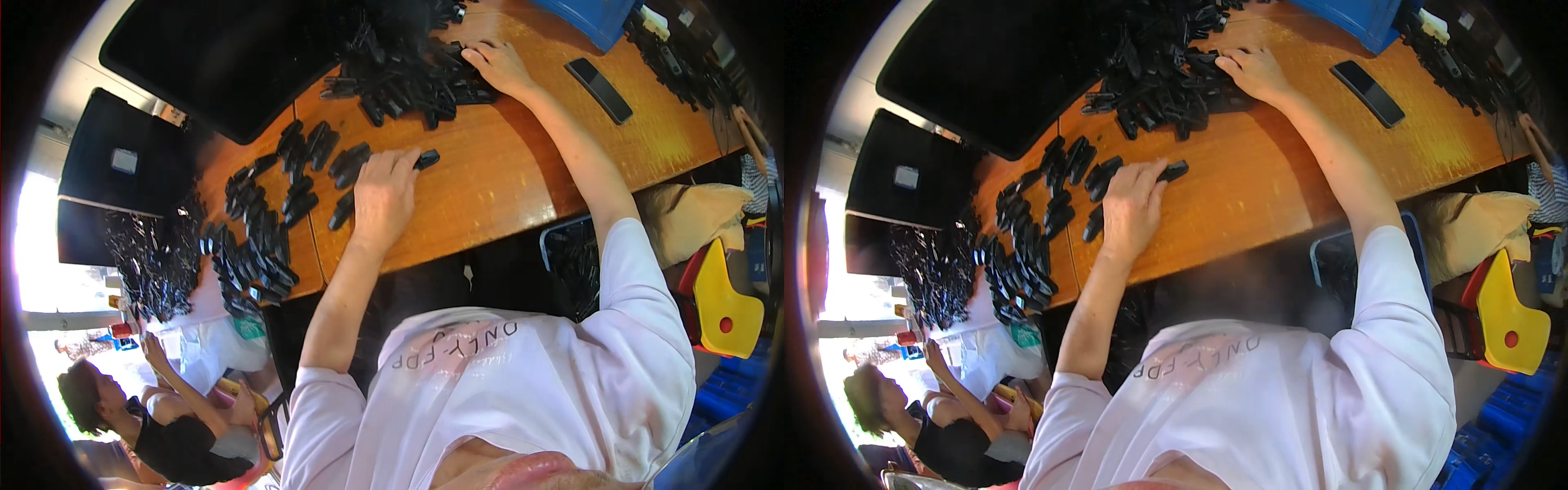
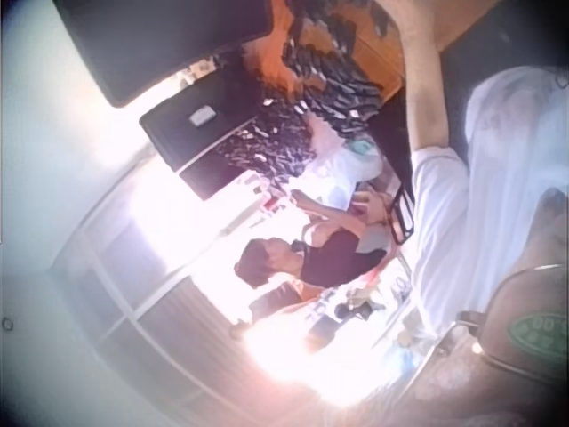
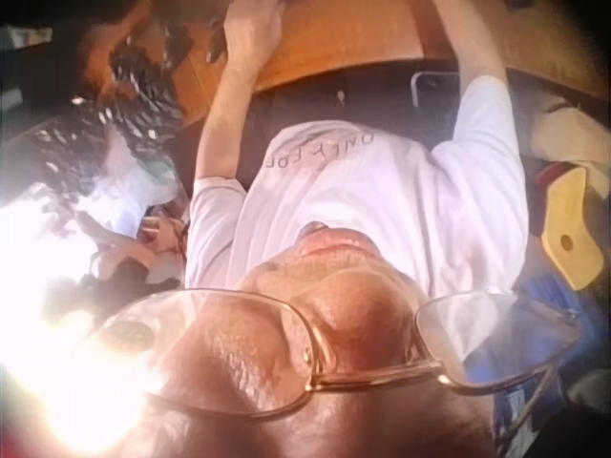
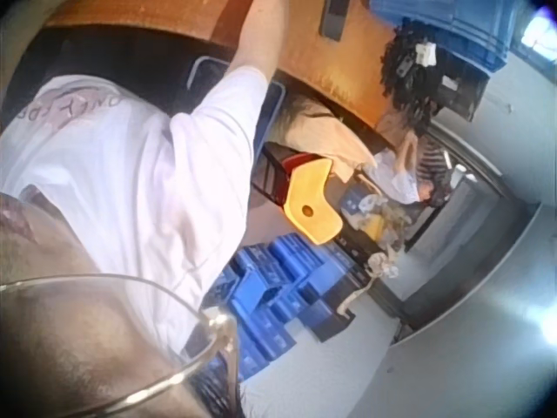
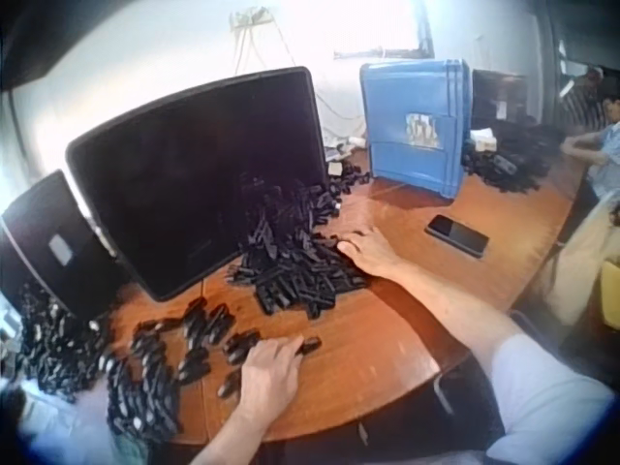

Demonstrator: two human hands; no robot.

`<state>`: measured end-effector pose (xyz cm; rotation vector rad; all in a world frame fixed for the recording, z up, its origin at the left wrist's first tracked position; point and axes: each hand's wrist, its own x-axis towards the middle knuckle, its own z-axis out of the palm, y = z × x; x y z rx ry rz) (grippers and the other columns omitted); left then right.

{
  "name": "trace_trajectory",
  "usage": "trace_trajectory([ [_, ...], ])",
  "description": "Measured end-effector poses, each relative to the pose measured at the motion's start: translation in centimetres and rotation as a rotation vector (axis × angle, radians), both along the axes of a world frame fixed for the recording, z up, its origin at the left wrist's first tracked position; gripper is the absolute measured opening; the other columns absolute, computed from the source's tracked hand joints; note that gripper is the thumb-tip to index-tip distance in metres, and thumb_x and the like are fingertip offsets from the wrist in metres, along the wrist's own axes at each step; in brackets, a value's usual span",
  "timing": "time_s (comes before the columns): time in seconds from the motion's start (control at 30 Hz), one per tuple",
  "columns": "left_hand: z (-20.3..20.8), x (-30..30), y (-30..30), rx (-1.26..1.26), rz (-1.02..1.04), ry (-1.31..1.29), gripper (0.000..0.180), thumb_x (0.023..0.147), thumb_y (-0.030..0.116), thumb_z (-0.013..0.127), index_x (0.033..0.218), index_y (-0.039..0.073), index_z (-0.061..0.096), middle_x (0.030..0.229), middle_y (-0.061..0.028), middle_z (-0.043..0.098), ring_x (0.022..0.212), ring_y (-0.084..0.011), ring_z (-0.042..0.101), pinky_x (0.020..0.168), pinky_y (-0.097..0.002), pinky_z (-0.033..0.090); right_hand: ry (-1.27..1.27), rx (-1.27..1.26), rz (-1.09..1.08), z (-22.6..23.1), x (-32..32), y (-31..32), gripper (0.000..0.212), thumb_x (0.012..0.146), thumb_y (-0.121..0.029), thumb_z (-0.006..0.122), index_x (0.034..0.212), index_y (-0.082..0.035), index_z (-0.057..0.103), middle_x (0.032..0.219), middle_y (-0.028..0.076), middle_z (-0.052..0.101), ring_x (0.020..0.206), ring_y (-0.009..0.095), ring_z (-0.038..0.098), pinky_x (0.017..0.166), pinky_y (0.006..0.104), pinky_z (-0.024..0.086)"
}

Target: The person repeatedly assembles plastic components together by hand and sets them on the table.

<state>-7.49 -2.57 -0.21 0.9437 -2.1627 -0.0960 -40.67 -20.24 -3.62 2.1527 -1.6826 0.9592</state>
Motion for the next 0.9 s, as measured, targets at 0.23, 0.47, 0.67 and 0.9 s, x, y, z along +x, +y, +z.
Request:
trace_trajectory([
  [0.23, 0.1, 0.4, 0.9, -0.015, -0.039, -0.016, 0.032, 0.085, -0.003, 0.073, 0.116, 0.001, 0.074, 0.105, -0.0143, 0.071, 0.1, -0.035, 0.067, 0.086, -0.0431, 0.056, -0.464, 0.154, 0.066, 0.5, -2.7, 7.3, 0.021, 0.101, -0.01, 0.064, 0.114, 0.002, 0.075, 0.12, 0.019, 0.072, 0.11, 0.033, 0.069, 0.093, 0.0413, 0.053],
  [0.47, -0.6, 0.6, 2.2, 0.001, -0.058, 0.008, 0.032, 0.085, -0.002, 0.075, 0.117, 0.002, 0.075, 0.106, -0.0134, 0.072, 0.099, -0.0337, 0.068, 0.086, -0.0419, 0.056, -0.447, 0.091, 0.242, -0.2, -2.0, 15.9, 0.027, 0.091, 0.012, 0.063, 0.114, 0.002, 0.074, 0.127, 0.014, 0.073, 0.115, 0.031, 0.07, 0.094, 0.0364, 0.056],
  [0.67, -0.2, 0.5, 2.4, 0.008, -0.054, 0.006, 0.031, 0.086, -0.001, 0.076, 0.116, 0.002, 0.075, 0.106, -0.0136, 0.073, 0.1, -0.0334, 0.069, 0.086, -0.0419, 0.057, -0.378, -0.021, 0.366, 0.1, -0.5, 19.5, 0.028, 0.091, 0.012, 0.065, 0.113, -0.003, 0.074, 0.126, 0.012, 0.073, 0.115, 0.03, 0.071, 0.091, 0.0379, 0.059],
  [0.9, -0.2, 1.1, 2.4, 0.031, -0.028, 0.02, 0.03, 0.086, 0.001, 0.077, 0.116, 0.002, 0.075, 0.109, -0.0143, 0.074, 0.103, -0.0333, 0.069, 0.087, -0.0411, 0.056, -0.143, -0.147, 0.104, 2.5, 0.9, 22.4, 0.022, 0.09, -0.016, 0.079, 0.111, -0.009, 0.077, 0.11, 0.008, 0.071, 0.1, 0.03, 0.07, 0.079, 0.0402, 0.059],
])
